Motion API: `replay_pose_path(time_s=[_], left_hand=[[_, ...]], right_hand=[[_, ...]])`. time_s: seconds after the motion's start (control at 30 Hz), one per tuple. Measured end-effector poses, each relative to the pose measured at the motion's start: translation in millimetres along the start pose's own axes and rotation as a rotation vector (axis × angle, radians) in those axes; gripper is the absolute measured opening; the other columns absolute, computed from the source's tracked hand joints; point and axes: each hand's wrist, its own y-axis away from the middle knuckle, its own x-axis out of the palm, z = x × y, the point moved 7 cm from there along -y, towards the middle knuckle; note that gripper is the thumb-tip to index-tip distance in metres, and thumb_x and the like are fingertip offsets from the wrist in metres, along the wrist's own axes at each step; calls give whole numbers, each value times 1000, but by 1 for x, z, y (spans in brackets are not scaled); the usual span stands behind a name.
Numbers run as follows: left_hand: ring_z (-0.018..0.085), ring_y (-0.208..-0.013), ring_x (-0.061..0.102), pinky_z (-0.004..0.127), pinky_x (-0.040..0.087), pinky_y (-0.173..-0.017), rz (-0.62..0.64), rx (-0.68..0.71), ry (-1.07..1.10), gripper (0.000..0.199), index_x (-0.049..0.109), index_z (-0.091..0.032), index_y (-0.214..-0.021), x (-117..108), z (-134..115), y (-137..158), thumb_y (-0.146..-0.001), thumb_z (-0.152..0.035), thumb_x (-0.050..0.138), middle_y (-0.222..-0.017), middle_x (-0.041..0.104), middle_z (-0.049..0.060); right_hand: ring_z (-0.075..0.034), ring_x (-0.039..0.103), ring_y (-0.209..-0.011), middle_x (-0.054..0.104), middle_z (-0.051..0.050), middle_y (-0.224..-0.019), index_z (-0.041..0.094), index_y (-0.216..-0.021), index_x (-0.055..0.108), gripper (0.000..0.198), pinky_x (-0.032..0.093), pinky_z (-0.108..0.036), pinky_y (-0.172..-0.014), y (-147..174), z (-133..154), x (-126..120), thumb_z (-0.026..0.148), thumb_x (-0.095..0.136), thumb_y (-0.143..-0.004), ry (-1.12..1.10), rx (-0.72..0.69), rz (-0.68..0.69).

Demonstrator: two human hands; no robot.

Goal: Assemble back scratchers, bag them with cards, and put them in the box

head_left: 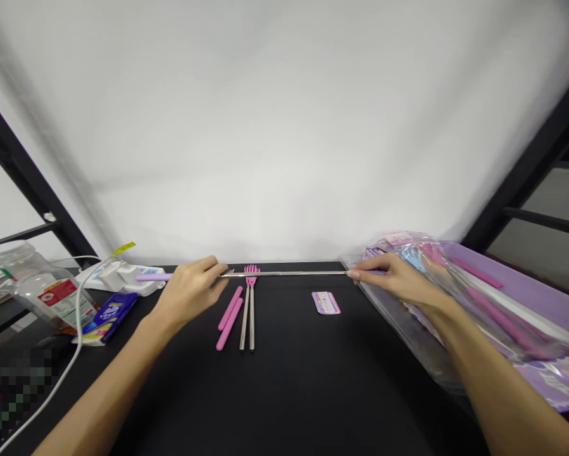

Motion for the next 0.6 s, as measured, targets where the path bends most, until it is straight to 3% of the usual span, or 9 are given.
replay_pose_path(time_s=[0.07, 0.23, 0.43, 0.53, 0.6], left_hand=[[16, -60, 61, 28, 40, -52, -31, 8, -29, 13, 69, -19, -93, -4, -6, -3, -90, -22, 57, -69, 64, 0], [14, -59, 58, 28, 37, -49, -32, 121, 7, 16, 67, -19, -98, -1, -48, -13, -94, -23, 52, -66, 61, -1], [15, -55, 57, 27, 39, -48, 10, 36, 36, 19, 66, -16, -82, 7, -21, -6, -93, -23, 52, -65, 59, 1], [17, -61, 60, 28, 44, -50, -5, 57, 76, 17, 67, -15, -87, 12, -43, -9, -93, -18, 50, -67, 60, 2], [18, -68, 63, 29, 49, -56, 8, 110, 142, 20, 65, -13, -103, 15, -66, -12, -94, -16, 47, -74, 63, 4]], right_hand=[[-22, 58, -73, 67, -4, -67, 19, -64, 70, 45, 40, -31, -70, 1, 1, 0, 59, 63, -81, 14, 11, 10], [-14, 45, -61, 51, 2, -58, 18, -59, 60, 47, 31, -27, -57, -3, 11, 19, 62, 72, -71, 31, 8, 55], [-12, 32, -58, 32, 6, -55, 20, -54, 40, 57, 24, -27, -56, -3, -18, -5, 65, 71, -70, 160, 20, -137], [-12, 35, -57, 36, 5, -54, 20, -55, 41, 51, 24, -27, -55, -8, 0, 20, 59, 70, -73, 164, -1, -56], [-12, 37, -56, 41, 5, -53, 20, -54, 44, 46, 25, -26, -54, -11, 22, 48, 53, 70, -73, 154, -19, 57]])
